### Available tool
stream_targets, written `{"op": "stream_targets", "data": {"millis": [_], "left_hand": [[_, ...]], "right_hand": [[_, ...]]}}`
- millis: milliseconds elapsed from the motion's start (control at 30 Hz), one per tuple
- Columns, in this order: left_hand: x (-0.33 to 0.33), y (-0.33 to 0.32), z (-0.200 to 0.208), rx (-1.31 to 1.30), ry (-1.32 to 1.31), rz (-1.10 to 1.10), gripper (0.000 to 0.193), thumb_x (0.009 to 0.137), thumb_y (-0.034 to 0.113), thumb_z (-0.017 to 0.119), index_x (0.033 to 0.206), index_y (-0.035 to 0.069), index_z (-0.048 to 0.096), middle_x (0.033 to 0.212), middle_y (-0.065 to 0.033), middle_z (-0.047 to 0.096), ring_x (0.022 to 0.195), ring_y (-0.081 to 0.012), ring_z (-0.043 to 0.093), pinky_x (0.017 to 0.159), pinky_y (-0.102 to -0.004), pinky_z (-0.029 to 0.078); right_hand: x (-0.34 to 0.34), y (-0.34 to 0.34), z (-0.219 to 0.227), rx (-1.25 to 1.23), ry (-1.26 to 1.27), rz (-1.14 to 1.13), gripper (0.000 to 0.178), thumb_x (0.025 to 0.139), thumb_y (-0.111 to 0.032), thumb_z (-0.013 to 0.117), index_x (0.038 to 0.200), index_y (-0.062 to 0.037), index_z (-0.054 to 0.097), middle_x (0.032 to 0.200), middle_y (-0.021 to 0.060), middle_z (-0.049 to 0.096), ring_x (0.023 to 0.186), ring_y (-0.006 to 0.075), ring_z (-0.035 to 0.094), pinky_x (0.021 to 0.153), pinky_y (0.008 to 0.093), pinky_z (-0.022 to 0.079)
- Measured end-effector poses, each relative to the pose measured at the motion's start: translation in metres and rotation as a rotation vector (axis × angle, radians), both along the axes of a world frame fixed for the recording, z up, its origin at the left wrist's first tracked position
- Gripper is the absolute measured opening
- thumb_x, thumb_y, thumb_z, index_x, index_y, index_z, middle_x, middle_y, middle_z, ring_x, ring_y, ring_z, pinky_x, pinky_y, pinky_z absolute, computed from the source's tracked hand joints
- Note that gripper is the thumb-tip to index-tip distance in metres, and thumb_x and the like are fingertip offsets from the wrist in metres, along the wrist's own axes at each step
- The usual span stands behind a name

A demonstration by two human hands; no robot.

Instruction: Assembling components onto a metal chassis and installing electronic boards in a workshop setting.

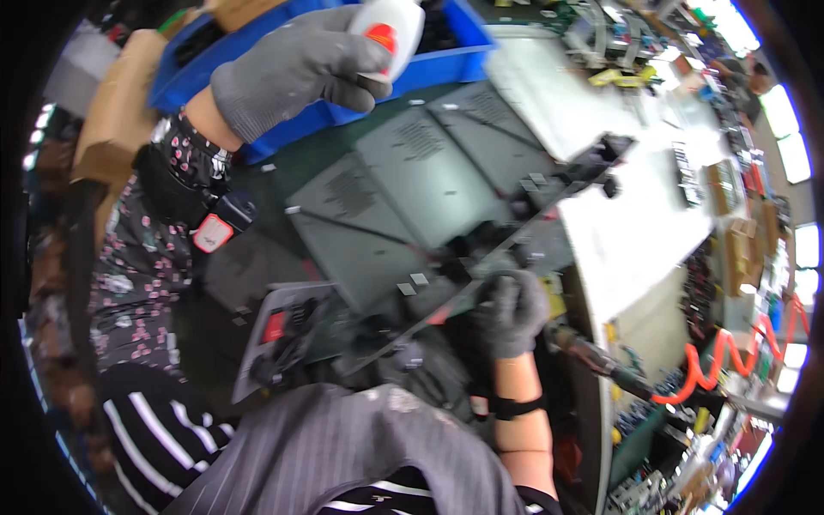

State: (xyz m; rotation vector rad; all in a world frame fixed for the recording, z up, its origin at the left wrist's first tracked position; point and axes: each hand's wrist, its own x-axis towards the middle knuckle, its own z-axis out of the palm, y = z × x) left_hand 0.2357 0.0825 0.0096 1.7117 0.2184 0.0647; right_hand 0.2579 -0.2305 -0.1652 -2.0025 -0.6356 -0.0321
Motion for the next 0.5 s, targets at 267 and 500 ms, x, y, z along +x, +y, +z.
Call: {"op": "stream_targets", "data": {"millis": [267,500], "left_hand": [[-0.147,0.094,-0.062,0.584,0.091,0.609,0.037,0.074,0.023,0.065,0.102,-0.001,0.06,0.087,-0.0095,0.065,0.081,-0.0152,0.061,0.075,-0.0275,0.047],[-0.192,0.086,-0.098,1.044,0.491,0.653,0.036,0.072,0.029,0.068,0.095,0.001,0.062,0.095,-0.0188,0.064,0.089,-0.0321,0.061,0.079,-0.0385,0.047]], "right_hand": [[0.017,-0.006,-0.025,0.117,-0.068,0.059,0.025,0.092,-0.023,0.048,0.087,0.0004,0.057,0.068,0.0012,0.047,0.06,0.0078,0.044,0.054,0.0223,0.035],[0.008,-0.001,-0.025,0.105,-0.071,0.023,0.021,0.09,-0.017,0.049,0.085,0.0011,0.057,0.068,0.0025,0.049,0.06,0.0089,0.045,0.054,0.0238,0.036]]}}
